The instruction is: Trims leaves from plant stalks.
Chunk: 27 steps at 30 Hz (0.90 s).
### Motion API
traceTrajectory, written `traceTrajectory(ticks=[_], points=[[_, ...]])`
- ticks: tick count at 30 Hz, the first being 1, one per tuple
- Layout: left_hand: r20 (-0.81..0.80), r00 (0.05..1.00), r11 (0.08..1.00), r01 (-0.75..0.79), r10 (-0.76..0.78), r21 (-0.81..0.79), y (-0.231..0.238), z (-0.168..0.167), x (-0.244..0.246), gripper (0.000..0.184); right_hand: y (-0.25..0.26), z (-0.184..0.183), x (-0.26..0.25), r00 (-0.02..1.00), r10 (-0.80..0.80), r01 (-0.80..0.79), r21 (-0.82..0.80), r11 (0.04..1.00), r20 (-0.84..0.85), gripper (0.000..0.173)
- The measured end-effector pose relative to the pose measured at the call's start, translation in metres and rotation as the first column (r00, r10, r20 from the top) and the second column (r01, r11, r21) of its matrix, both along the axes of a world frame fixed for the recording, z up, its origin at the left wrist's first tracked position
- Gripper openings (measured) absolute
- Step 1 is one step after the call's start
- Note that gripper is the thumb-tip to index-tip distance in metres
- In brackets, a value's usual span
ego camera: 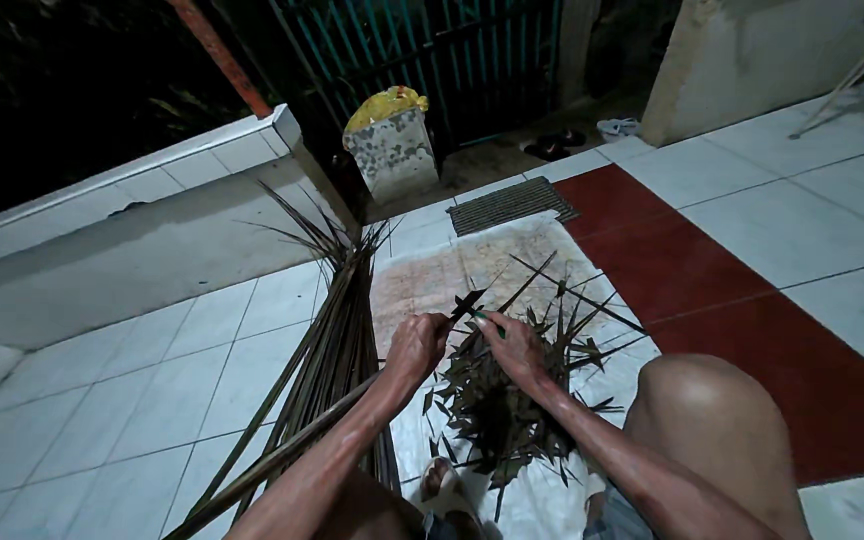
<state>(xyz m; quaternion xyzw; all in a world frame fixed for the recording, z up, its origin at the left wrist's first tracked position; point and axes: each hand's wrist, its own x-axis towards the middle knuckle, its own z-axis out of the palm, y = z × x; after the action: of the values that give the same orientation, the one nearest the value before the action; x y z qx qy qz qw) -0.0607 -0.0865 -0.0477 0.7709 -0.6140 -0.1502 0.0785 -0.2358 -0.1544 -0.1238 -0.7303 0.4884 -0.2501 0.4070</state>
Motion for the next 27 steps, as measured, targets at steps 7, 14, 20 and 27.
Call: traceTrajectory(ticks=[7, 14, 20, 27], points=[[-0.076, 0.997, 1.000, 0.001, -0.002, -0.015, 0.005, -0.001, 0.008, 0.032, -0.026, -0.007, -0.013, 0.987, -0.161, 0.161, 0.064, 0.985, -0.009, 0.038], [0.131, 0.991, 0.999, -0.042, 0.038, 0.030, 0.008, 0.011, 0.003, 0.032, -0.019, 0.000, -0.019, 0.997, -0.049, 0.048, 0.015, 0.999, 0.067, 0.039], [0.280, 0.960, 1.000, 0.012, -0.019, 0.026, 0.009, 0.015, -0.011, 0.033, -0.008, 0.001, -0.008, 0.983, 0.157, -0.159, 0.018, 0.987, 0.095, 0.042], [0.406, 0.911, 0.997, 0.077, -0.073, 0.005, 0.011, 0.011, -0.016, 0.029, -0.009, 0.005, -0.009, 0.991, 0.127, -0.128, 0.038, 0.991, 0.039, 0.041]])
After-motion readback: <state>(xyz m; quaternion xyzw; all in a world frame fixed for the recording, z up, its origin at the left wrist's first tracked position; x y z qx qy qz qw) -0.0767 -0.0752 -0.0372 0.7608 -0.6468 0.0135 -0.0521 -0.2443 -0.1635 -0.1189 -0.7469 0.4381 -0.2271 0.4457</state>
